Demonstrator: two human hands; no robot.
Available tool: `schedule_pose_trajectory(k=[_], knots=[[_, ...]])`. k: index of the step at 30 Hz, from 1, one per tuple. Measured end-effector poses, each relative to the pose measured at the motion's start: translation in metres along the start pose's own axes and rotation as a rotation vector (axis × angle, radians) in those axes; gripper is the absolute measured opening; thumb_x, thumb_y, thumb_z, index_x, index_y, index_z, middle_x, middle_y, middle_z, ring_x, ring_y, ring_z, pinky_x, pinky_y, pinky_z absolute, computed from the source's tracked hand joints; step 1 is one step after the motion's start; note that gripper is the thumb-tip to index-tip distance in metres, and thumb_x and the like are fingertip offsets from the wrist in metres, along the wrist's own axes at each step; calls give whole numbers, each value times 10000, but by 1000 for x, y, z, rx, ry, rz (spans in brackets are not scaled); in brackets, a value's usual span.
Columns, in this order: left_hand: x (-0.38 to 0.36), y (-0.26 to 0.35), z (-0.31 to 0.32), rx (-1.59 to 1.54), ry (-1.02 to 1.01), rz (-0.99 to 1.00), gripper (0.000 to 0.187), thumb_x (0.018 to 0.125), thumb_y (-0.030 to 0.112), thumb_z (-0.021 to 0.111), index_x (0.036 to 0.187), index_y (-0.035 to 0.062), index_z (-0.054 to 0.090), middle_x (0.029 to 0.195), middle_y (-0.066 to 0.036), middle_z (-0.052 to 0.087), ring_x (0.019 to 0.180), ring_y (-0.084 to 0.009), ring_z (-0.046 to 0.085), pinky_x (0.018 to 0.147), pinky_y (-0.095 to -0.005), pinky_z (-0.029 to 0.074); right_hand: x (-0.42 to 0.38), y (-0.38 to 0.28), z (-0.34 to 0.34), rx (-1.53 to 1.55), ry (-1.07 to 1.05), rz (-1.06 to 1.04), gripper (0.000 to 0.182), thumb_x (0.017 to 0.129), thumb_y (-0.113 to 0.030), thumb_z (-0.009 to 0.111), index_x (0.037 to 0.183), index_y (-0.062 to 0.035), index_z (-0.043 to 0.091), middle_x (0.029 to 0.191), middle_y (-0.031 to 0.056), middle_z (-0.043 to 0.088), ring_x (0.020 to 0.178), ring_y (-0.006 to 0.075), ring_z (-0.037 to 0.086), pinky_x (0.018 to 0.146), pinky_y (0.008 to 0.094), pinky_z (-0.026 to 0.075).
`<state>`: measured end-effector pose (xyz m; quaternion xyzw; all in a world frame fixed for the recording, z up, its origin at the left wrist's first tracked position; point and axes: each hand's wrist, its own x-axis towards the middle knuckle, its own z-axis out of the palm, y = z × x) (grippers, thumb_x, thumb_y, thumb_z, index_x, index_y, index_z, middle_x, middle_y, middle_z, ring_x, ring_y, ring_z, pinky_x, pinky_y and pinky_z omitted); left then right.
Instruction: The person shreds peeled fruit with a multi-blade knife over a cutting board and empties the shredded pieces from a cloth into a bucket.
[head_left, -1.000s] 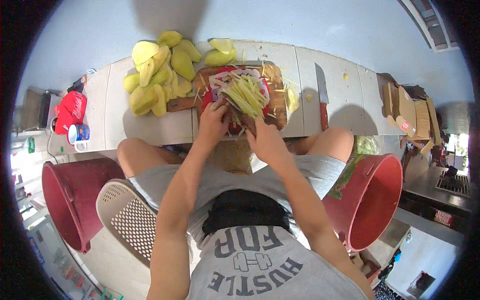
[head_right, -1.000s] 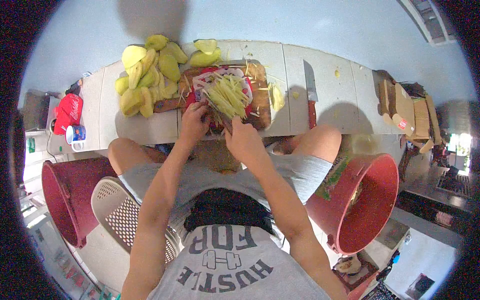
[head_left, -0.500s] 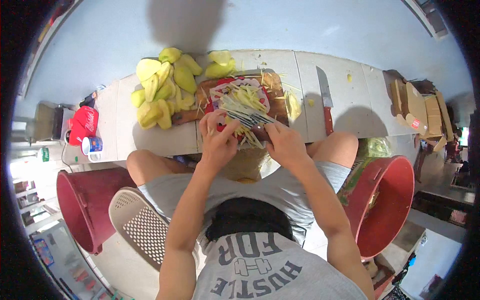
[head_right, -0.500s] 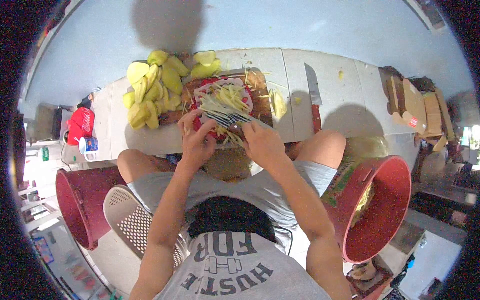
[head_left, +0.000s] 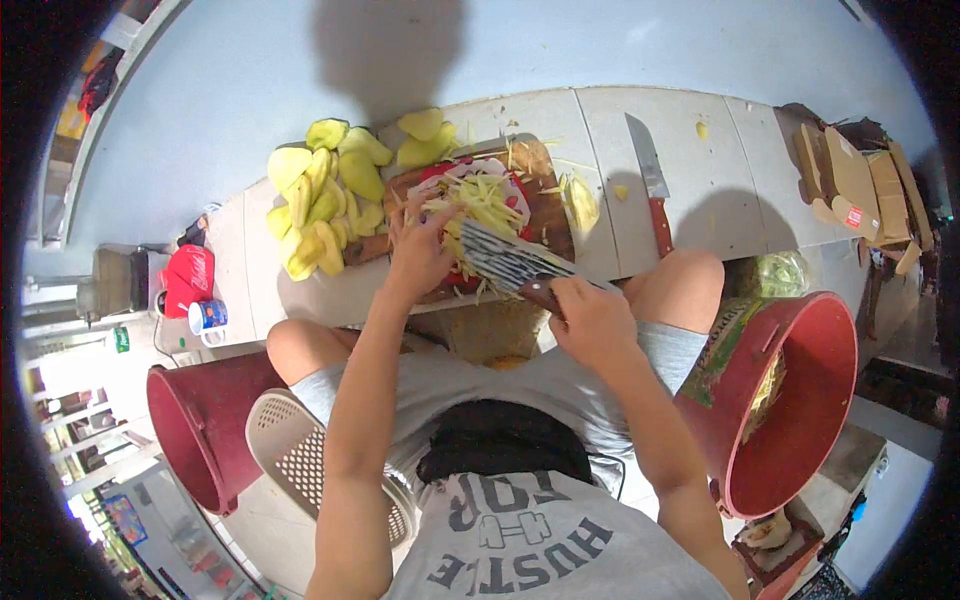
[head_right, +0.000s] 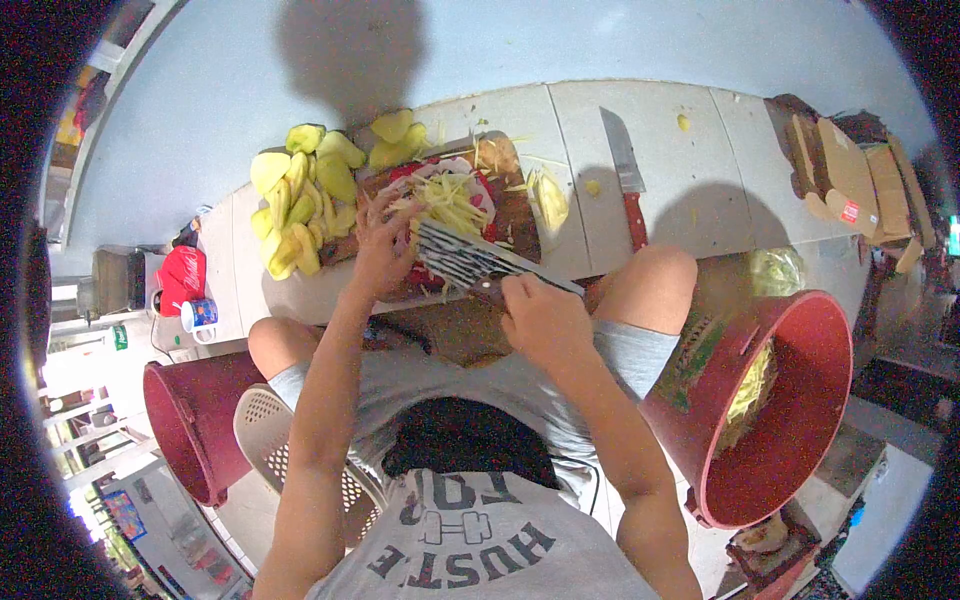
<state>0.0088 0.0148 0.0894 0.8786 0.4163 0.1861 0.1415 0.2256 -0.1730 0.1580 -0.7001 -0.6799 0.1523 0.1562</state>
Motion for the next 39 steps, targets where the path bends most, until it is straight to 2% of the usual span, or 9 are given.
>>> schedule_pose_trajectory(k=[3,6,8,11,13,20,27,33,39], knots=[[-4,-10,1,-277,124,-86,608,703,63,695,1293,200,641,1328,-164,535,1261,-391,426,1084,-507,321,5,-2,-10,139,51,168,333,799,-141,695,1072,-29,539,975,191,644,859,410,659,743,522,529],[-32,-15,6,-253,251,-424,538,733,115,711,1263,77,628,1215,-200,607,1176,-382,514,1029,-478,398,37,-1,-3,260,113,302,309,825,-123,666,1055,13,512,976,260,629,898,457,644,785,574,509],[-51,-14,8,-124,103,-735,529,818,238,706,1298,43,599,1188,-202,621,1128,-391,575,997,-460,451,65,1,15,301,155,336,305,827,-105,661,1052,28,505,963,282,621,897,473,635,792,583,499],[-61,-3,13,-77,45,-746,418,785,202,728,1124,-22,633,1017,-241,645,963,-404,609,879,-473,480,100,10,56,273,287,229,284,829,-55,628,1053,55,491,931,293,619,903,484,631,787,571,505],[-58,12,4,-114,-17,-796,473,774,242,758,1147,-14,619,1095,-238,626,1007,-400,593,880,-468,475,118,18,78,145,261,253,274,825,-9,594,1061,67,479,914,304,613,911,483,631,782,566,508],[-78,69,27,41,4,45,765,668,366,856,1355,202,564,1344,-163,461,1233,-383,427,979,-527,391,124,17,72,177,220,359,329,838,-49,644,1119,24,489,837,303,659,814,502,643,743,567,515],[-31,24,52,27,145,-128,967,555,522,880,1411,245,527,1366,-167,449,1256,-393,411,1021,-535,349,104,21,69,257,260,339,366,827,-46,664,1136,34,485,869,298,663,842,501,642,756,561,508],[-6,14,34,97,228,-297,1039,557,531,893,1433,154,480,1358,-223,447,1249,-426,411,1052,-550,338,116,22,85,211,376,213,307,810,10,626,1074,28,469,851,281,639,802,493,651,714,558,527],[-51,9,27,-198,411,-673,788,726,407,834,1372,89,514,1301,-261,504,1203,-406,469,1030,-490,397,132,18,97,142,292,266,247,812,32,580,1045,42,497,979,296,630,931,485,614,812,540,496]])
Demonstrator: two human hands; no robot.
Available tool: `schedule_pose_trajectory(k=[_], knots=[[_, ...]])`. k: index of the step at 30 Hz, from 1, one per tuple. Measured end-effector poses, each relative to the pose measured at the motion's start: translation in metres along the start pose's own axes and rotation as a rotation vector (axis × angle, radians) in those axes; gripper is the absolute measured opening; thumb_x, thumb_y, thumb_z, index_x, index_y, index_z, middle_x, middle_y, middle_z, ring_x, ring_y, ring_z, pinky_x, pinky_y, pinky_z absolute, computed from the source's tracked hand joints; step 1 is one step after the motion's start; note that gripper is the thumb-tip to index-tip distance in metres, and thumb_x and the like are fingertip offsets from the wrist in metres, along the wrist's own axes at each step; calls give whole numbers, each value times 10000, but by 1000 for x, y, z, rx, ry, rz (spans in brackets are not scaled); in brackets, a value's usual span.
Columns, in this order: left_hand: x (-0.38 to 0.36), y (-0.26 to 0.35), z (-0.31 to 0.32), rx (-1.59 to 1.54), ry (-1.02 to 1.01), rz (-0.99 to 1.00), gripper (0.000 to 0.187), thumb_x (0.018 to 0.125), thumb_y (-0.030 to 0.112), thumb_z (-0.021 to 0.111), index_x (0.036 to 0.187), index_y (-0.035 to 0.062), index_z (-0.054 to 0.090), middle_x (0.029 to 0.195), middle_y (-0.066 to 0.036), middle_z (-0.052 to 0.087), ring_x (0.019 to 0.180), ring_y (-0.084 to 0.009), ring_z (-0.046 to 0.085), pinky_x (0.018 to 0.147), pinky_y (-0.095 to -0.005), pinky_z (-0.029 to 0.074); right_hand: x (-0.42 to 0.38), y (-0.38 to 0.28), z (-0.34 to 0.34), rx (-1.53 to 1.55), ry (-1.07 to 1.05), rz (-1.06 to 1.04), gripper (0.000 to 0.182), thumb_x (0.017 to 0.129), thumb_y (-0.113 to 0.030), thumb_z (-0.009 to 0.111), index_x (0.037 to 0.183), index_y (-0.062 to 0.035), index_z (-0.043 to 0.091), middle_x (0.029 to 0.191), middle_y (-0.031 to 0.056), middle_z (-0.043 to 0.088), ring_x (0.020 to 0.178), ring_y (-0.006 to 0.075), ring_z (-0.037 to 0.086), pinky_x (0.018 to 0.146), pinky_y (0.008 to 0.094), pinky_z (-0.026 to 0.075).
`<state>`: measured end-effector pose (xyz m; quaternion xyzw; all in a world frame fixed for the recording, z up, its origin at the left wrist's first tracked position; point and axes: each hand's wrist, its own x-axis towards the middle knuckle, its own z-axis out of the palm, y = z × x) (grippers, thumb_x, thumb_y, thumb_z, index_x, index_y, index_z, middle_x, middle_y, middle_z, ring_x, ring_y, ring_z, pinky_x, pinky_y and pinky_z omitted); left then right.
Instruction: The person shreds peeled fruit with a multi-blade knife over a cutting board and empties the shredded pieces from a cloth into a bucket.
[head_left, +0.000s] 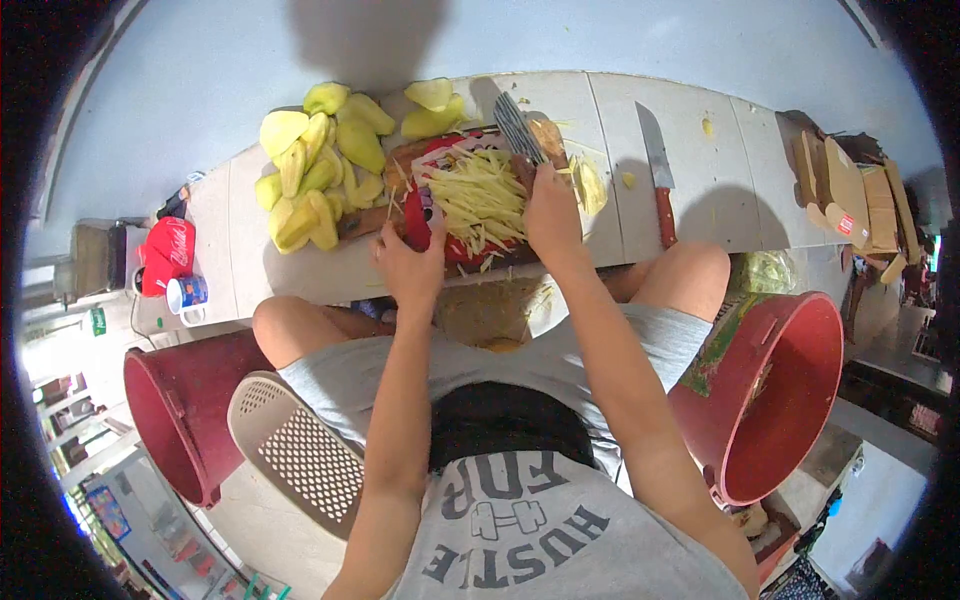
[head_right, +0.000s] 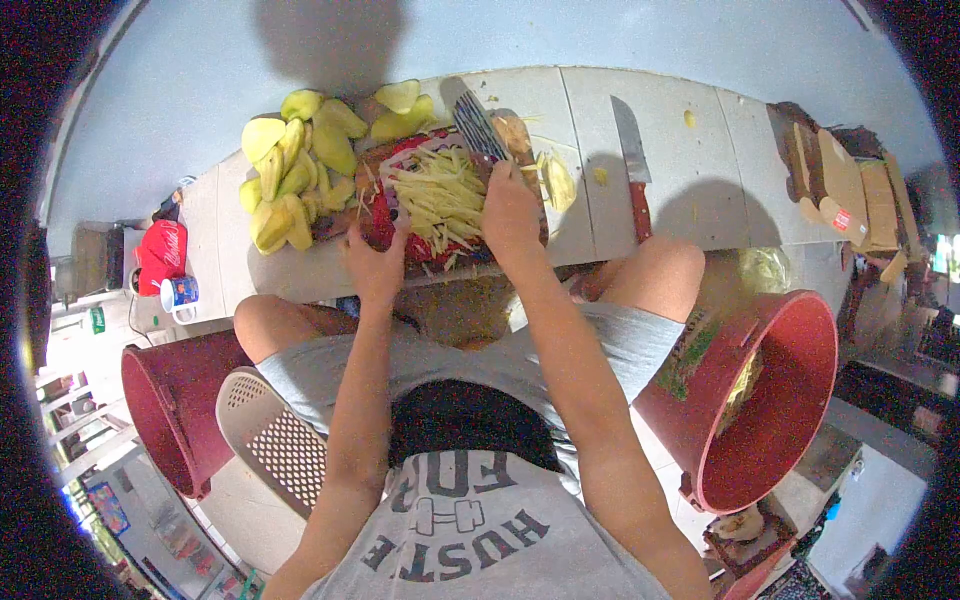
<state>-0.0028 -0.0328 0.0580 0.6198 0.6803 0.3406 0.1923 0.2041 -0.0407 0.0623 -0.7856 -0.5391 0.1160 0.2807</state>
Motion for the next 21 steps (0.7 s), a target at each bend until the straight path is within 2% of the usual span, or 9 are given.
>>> schedule_pose_trajectory(k=[2,3,5,9,12,14,15,17,21], knots=[[-5,-4,-9,278,-161,-157,508,789,333,752,1192,47,632,1154,-231,617,1115,-404,533,977,-485,439,-1,-7,0,-5,-14,-1,242,807,42,576,1036,40,497,1009,297,625,960,477,609,821,535,492],[-4,-1,-10,279,-151,-161,508,789,333,752,1192,47,632,1154,-231,617,1115,-404,533,977,-485,439,0,-11,1,-9,-19,1,238,802,51,573,1027,38,498,1039,299,619,988,468,604,830,530,489],[-3,9,-7,341,-259,-148,348,807,319,715,997,28,701,952,-180,689,1046,-402,568,920,-512,461,0,-12,6,1,-3,-5,249,784,48,590,1016,33,502,1013,294,625,964,472,610,814,535,491],[0,1,9,238,-185,-89,285,796,279,720,924,25,721,852,-154,700,959,-405,608,838,-497,493,7,-6,7,35,30,-2,292,730,37,642,988,27,508,915,283,638,880,484,623,776,552,496],[7,6,7,-51,-221,-240,220,821,215,719,895,9,704,839,-130,689,844,-325,649,733,-415,524,12,-10,0,70,60,-54,295,706,17,667,960,30,517,857,287,642,847,486,631,759,550,506],[12,6,9,-538,-290,-523,120,877,121,686,890,3,668,845,-68,655,750,-217,645,667,-334,547,17,-15,-7,89,9,-6,292,703,12,673,953,35,524,852,288,646,849,486,634,764,546,509],[13,10,6,-541,-287,-518,120,877,121,686,890,3,668,845,-68,655,750,-217,645,667,-334,547,19,-16,-9,109,-47,45,289,699,7,679,945,40,531,847,290,650,850,487,636,769,542,513],[15,20,0,-965,-343,-565,51,925,61,637,902,19,622,869,-21,609,761,-132,616,665,-310,577,22,-17,-12,91,-26,5,310,696,-2,689,965,44,543,845,287,654,851,489,639,772,538,518],[20,26,-3,-1101,-362,-505,33,935,42,623,942,41,591,889,-21,612,770,-136,633,658,-334,603,32,-21,-21,63,-75,35,358,711,-26,712,1031,50,572,854,283,664,859,491,647,787,523,529]])
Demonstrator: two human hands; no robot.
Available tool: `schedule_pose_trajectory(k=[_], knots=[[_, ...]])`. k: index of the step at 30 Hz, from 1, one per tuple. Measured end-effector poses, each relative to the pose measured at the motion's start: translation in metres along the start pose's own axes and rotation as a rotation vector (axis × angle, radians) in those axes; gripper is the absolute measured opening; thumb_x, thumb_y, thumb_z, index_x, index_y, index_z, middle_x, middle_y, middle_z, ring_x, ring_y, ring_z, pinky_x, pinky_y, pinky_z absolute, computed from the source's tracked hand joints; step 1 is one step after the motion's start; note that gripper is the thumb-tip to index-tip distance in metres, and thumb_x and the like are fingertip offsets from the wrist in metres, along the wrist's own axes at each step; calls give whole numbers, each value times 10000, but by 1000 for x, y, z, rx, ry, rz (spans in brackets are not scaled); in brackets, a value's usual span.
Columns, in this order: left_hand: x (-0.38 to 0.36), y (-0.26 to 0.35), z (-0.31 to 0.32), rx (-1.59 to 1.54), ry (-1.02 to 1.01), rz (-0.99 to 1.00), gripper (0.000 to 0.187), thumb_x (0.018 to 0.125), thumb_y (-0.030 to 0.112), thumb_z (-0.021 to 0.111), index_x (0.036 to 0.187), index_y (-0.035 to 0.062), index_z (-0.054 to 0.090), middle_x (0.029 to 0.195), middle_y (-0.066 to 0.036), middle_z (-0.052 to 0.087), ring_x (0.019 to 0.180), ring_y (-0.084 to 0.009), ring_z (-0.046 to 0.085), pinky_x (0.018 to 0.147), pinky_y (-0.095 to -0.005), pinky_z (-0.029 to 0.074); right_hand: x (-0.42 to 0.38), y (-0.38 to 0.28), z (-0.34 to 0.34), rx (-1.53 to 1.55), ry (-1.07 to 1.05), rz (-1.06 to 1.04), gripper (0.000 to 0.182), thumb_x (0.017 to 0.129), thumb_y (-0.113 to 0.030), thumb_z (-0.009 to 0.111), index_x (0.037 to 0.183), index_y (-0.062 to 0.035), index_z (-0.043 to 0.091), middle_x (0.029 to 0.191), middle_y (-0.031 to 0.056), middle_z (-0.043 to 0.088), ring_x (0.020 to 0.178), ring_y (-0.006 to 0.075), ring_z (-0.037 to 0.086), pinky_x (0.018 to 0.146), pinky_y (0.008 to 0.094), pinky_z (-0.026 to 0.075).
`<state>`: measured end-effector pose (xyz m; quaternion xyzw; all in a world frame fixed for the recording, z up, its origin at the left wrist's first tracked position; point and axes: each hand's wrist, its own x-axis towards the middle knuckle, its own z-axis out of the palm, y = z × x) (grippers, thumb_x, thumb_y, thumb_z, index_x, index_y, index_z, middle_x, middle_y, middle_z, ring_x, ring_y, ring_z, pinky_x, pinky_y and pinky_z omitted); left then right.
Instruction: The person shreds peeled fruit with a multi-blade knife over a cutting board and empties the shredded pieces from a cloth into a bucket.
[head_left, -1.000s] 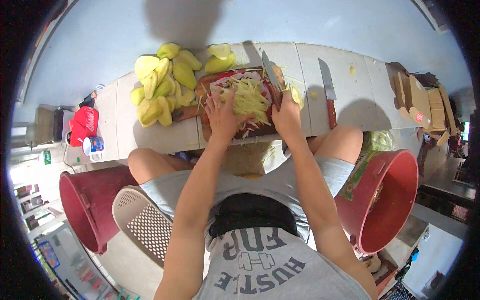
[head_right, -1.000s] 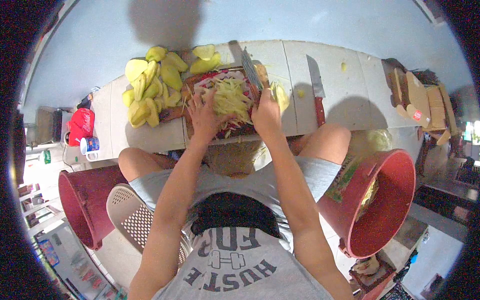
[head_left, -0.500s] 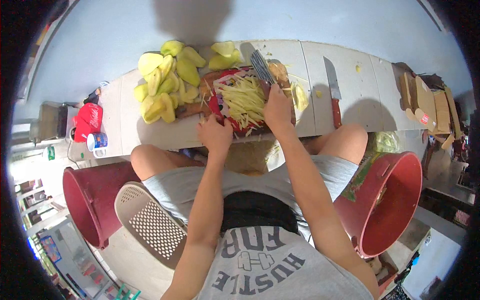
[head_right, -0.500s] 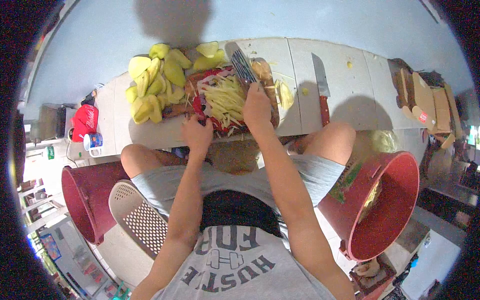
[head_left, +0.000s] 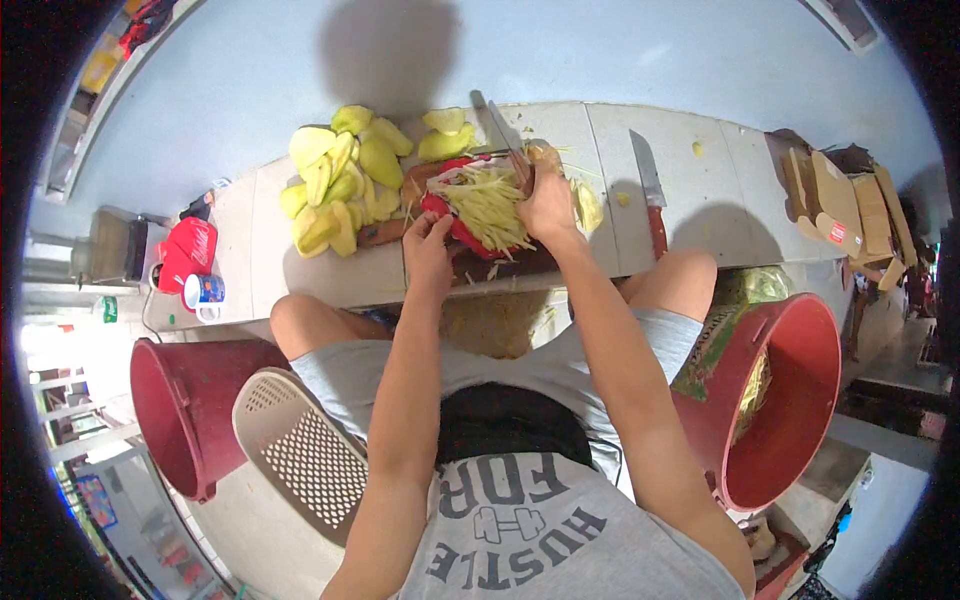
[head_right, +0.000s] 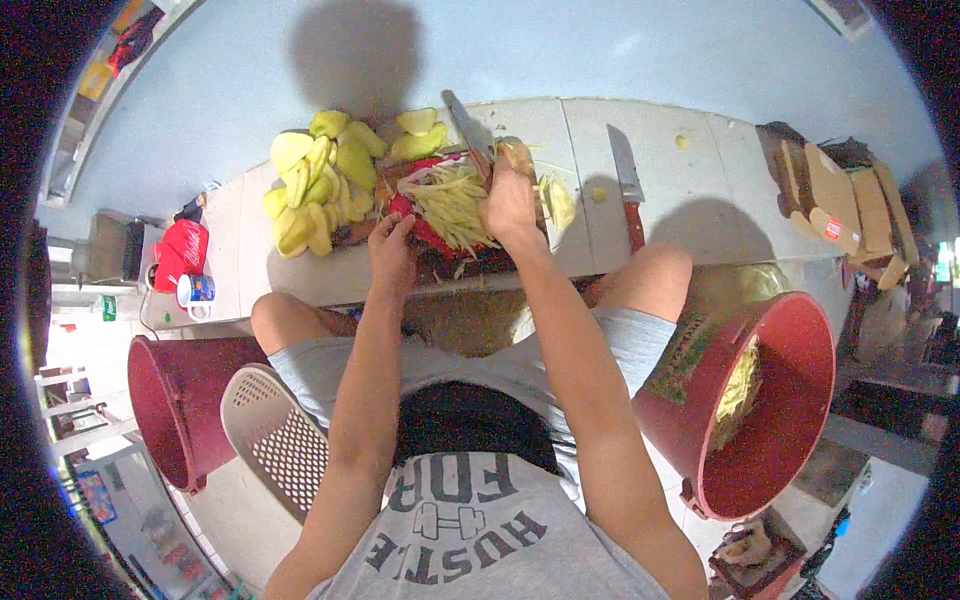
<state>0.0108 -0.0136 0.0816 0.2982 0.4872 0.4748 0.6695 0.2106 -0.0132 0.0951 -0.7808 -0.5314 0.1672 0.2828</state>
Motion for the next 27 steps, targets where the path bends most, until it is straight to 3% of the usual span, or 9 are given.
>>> schedule_pose_trajectory(k=[9,13,15,17,18,21,24,25,27], knots=[[-18,5,35,-232,-196,133,39,956,34,598,994,43,593,929,-46,657,838,-154,669,742,-368,613,-5,-2,-64,63,169,-92,288,761,-42,715,1000,41,577,842,288,674,862,470,664,761,517,522],[-37,7,78,-336,-479,254,113,957,29,598,1068,15,600,1049,-84,675,934,-186,674,862,-406,578,-34,7,-130,46,293,-34,305,760,-52,700,1030,24,580,847,276,679,854,459,669,759,494,537],[-53,10,106,-389,-563,264,149,958,26,591,1104,6,602,1103,-106,674,979,-201,666,904,-415,555,-56,9,-168,100,381,-32,270,758,-7,668,999,15,549,849,301,661,867,486,659,771,549,521],[-75,14,139,-356,-660,290,176,967,35,579,1138,2,608,1162,-120,673,1031,-213,661,949,-428,528,-81,19,-205,73,532,-31,346,759,-41,683,1084,8,578,877,283,671,875,474,665,757,528,530],[-85,10,155,-381,-684,304,196,972,41,568,1158,-4,609,1166,-119,673,1056,-225,655,974,-433,512,-100,15,-233,25,502,77,359,756,-49,693,1098,-5,591,913,279,677,885,458,671,762,504,542],[-129,7,207,-468,-849,210,229,937,-12,612,1165,-34,623,1129,-100,677,1020,-185,652,944,-364,527,-147,38,-285,-37,759,121,432,744,-112,759,1146,-30,625,861,217,682,787,360,696,712,419,548],[-176,-13,254,-392,-938,133,211,925,33,652,1130,-11,636,1088,-68,680,951,-135,635,858,-287,522,-206,66,-329,-68,945,197,346,743,-57,772,1060,-22,638,818,52,658,744,129,598,715,294,507],[-193,-16,265,-312,-976,114,197,917,51,669,1106,-1,643,1060,-55,681,923,-121,627,823,-257,514,-227,68,-343,-97,983,243,314,740,-35,771,1022,-21,634,825,8,637,763,106,576,744,265,491],[-224,-22,287,-86,-1085,151,217,900,77,696,1094,-3,641,1012,-40,675,866,-112,619,786,-264,495,-267,89,-357,-145,1072,240,297,795,-34,725,1076,-1,634,904,63,677,833,137,615,791,284,501]])
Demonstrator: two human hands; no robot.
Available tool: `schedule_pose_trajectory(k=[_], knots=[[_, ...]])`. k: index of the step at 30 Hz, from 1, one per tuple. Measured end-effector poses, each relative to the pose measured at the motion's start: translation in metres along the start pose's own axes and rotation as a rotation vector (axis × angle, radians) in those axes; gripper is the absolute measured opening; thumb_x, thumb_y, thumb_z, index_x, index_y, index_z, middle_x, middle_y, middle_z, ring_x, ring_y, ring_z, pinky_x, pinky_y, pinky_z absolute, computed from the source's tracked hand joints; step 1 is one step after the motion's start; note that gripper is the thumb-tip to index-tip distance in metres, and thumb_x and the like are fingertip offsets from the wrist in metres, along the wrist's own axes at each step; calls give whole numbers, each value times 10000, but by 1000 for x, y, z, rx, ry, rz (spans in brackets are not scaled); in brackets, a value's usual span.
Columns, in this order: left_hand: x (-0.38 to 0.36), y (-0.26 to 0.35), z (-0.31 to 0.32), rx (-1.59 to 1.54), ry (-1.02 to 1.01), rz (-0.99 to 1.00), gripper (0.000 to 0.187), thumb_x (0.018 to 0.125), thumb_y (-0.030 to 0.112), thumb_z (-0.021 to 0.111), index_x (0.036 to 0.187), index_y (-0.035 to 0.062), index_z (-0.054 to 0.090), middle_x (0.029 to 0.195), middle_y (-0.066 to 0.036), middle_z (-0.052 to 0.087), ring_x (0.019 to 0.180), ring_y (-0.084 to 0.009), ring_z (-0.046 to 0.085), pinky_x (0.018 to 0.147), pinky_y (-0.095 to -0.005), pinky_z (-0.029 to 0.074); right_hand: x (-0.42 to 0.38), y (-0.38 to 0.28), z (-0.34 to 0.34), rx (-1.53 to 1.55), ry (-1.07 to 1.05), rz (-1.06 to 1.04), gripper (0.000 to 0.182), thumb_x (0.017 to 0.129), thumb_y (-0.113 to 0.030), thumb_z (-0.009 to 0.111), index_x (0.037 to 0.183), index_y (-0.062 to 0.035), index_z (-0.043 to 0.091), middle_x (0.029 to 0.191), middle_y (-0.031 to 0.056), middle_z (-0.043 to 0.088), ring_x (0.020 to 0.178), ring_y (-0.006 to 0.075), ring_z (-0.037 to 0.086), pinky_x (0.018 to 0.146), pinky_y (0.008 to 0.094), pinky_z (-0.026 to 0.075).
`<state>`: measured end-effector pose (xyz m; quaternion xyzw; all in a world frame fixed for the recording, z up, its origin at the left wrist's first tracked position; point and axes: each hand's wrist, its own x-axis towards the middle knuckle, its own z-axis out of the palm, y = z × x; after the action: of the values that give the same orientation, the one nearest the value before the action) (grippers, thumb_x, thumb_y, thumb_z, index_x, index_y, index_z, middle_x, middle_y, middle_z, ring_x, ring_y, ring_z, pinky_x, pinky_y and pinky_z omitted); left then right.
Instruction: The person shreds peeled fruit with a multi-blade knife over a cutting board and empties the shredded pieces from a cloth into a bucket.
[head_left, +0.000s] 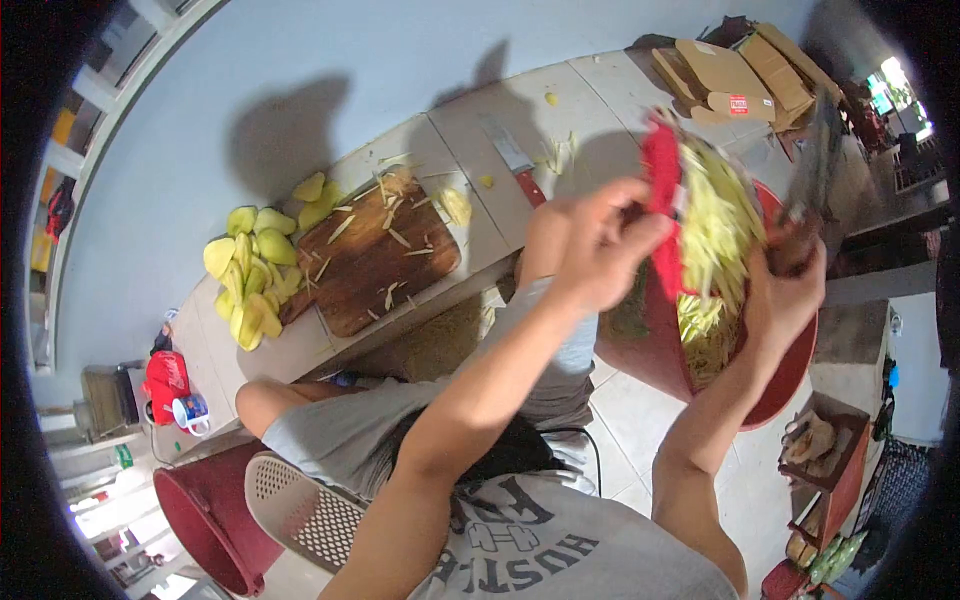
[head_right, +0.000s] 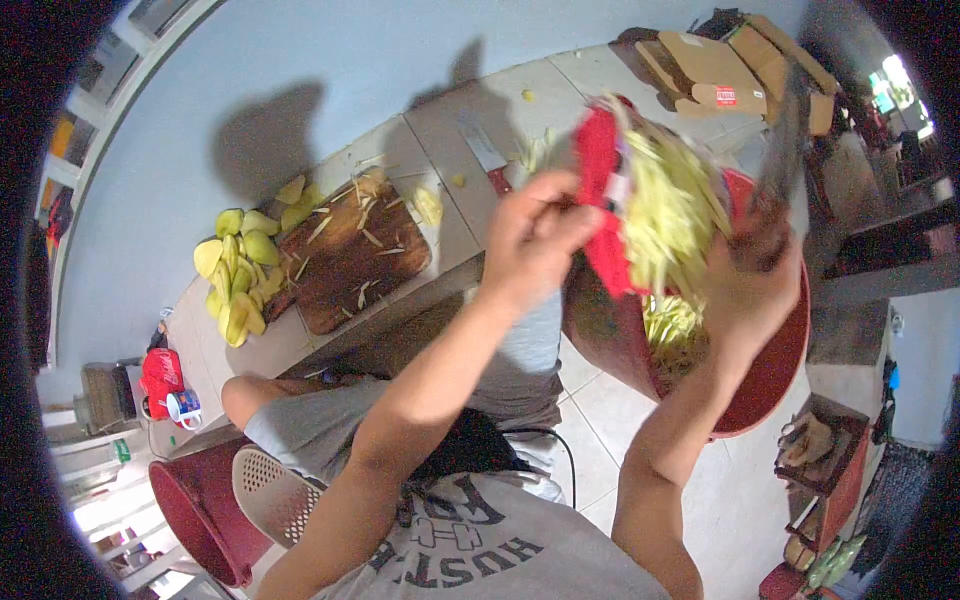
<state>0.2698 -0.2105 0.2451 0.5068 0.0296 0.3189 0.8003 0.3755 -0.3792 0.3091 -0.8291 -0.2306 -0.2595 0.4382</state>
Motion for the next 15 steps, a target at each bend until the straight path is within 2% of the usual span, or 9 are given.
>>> schedule_pose_trajectory(k=[2,4,5,6,8,10,12,14,15], knots=[[5,-38,33,66,-102,86,215,887,110,713,1045,-15,640,919,-51,672,779,-117,604,701,-279,475,-6,42,-29,-110,44,93,302,798,-72,755,1058,9,625,922,60,659,835,141,604,792,286,494],[1,-57,57,370,-132,2,199,894,129,695,979,-36,623,844,-113,664,769,-148,614,668,-318,479,-15,70,-43,-203,-18,112,252,794,-82,755,998,3,632,888,66,664,799,150,604,768,301,496],[0,-81,63,406,-133,-21,196,896,128,683,959,-44,614,822,-172,648,726,-189,628,642,-345,488,-20,95,-49,-261,-67,168,243,783,-81,761,973,3,634,866,73,668,784,161,610,758,311,497],[-1,-98,68,499,-153,-213,175,898,105,669,965,-49,619,843,-181,658,688,-217,661,629,-363,504,-26,122,-53,-318,-114,221,235,772,-79,767,948,2,635,843,79,672,768,171,616,748,322,498],[-4,-114,74,482,-181,-258,157,902,83,653,961,-59,621,830,-192,657,676,-234,690,617,-379,515,-27,140,-52,-302,-139,326,238,757,-73,773,940,1,641,801,78,674,744,192,630,735,331,497],[-3,-104,82,346,-150,-236,165,861,84,635,911,-73,633,890,-294,659,891,-418,674,781,-450,499,-27,127,-49,-500,-274,348,233,751,-74,773,931,2,645,795,87,681,740,194,637,730,330,497],[6,-62,79,376,-182,-233,176,863,86,638,910,-83,629,890,-279,669,872,-374,691,780,-438,504,-29,152,-46,-505,-223,215,217,748,-68,766,918,3,651,804,90,685,738,192,636,732,328,497],[13,-84,67,626,-306,-173,155,943,54,590,1004,-87,605,920,-141,672,807,-228,695,584,-339,624,-30,145,-47,-428,-200,253,214,759,-84,759,922,7,654,807,85,685,740,183,635,732,325,497],[12,-80,66,274,-316,-462,156,957,52,574,1035,-79,607,971,-135,662,840,-225,687,650,-357,648,-29,132,-47,-358,-172,327,217,767,-95,756,929,10,656,808,82,685,740,177,633,731,323,497]])
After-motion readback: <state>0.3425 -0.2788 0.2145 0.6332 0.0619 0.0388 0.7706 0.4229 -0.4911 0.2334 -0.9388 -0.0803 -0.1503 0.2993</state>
